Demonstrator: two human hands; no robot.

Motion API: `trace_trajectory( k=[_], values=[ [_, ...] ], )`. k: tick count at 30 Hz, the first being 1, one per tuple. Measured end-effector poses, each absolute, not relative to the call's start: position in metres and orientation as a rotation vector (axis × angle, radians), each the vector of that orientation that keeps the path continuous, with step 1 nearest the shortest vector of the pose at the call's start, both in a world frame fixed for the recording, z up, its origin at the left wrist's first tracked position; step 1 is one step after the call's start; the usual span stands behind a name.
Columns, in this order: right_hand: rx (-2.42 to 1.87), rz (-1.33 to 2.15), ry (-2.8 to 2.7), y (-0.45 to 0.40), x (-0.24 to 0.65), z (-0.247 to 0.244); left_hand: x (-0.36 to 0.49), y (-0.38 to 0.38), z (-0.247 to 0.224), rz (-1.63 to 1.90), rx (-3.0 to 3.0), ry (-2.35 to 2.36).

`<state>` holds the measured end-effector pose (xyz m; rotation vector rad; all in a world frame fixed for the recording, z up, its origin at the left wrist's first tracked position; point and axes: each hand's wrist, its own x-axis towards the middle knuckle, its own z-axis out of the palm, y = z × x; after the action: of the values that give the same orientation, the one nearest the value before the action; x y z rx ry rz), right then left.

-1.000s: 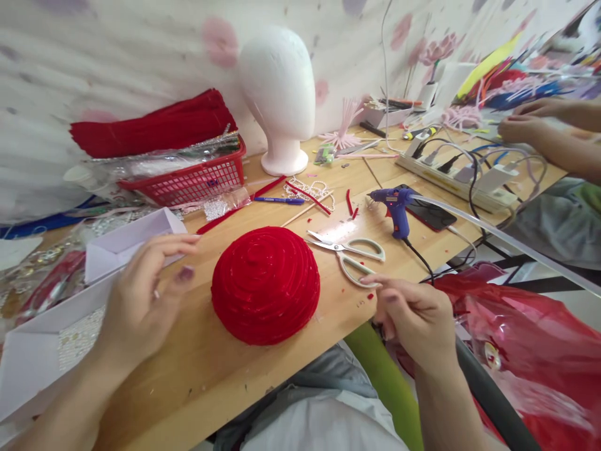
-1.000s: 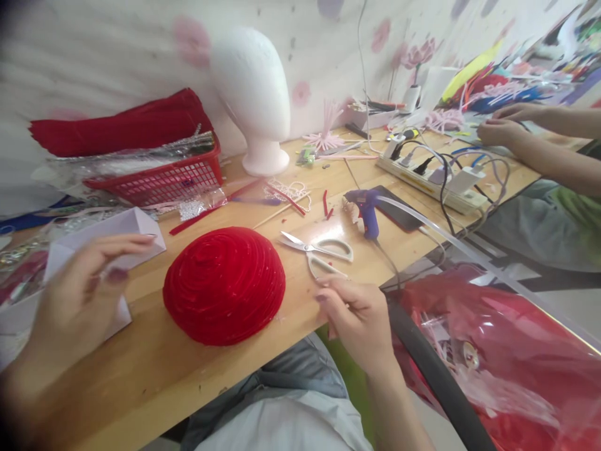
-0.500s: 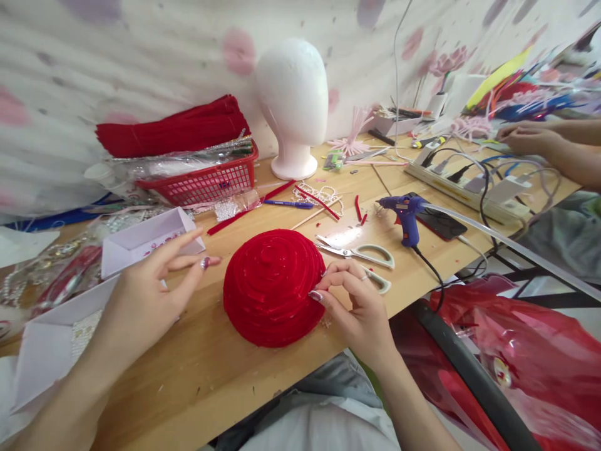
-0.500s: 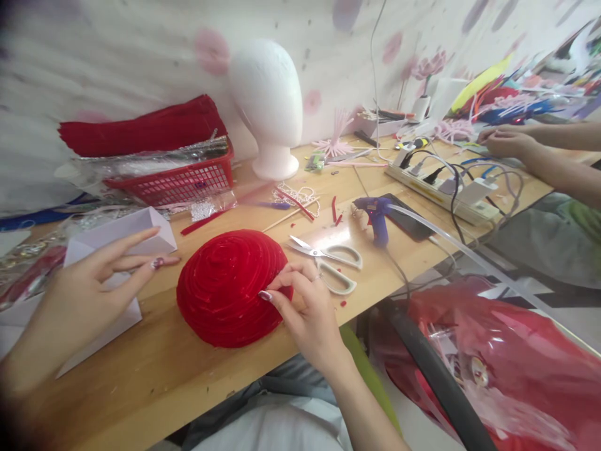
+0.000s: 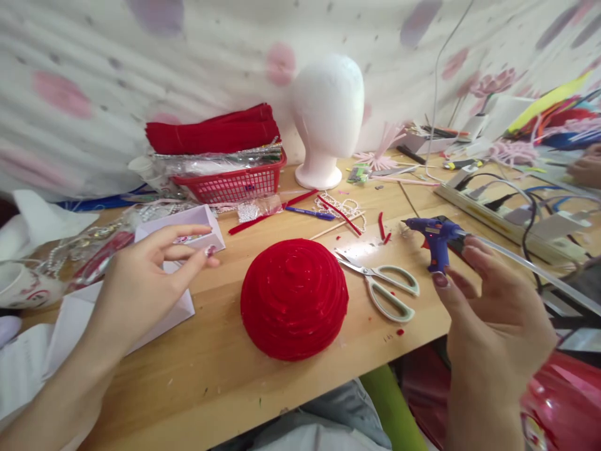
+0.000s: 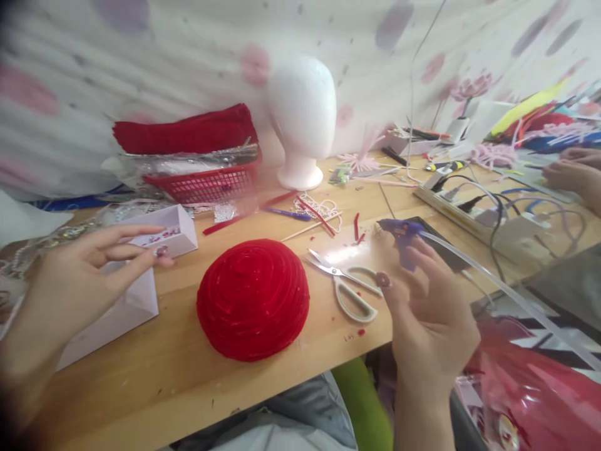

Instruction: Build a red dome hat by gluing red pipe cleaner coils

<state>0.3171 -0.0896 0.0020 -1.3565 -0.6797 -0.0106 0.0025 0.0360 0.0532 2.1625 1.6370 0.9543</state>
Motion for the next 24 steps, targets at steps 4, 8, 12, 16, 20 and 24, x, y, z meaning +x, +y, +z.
trace_trajectory(
  k=[4,8,12,16,20,24],
  values=[
    [-1.351,-0.020,-0.668,-0.082,0.302,0.003,0.008,0.030,0.051,1.041,2.254,1.460],
    [-1.232,0.071,-1.145,-0.077,0.289,0.004,0.019,0.021,0.044,1.033,2.625,0.975],
    [-1.222,0.019,-1.694,-0.068,0.283,0.003,0.032,0.012,0.036,0.924,2.790,0.870],
    [-1.229,-0.152,-1.915,-0.058,0.275,0.002,0.039,0.010,0.030,0.843,2.884,0.843],
    [-1.275,-0.212,-1.898,-0.056,0.269,0.000,0.039,0.013,0.028,0.820,2.903,0.811],
    [-1.279,-0.216,-1.861,-0.056,0.267,-0.003,0.039,0.013,0.028,0.805,2.908,0.813]
  ],
)
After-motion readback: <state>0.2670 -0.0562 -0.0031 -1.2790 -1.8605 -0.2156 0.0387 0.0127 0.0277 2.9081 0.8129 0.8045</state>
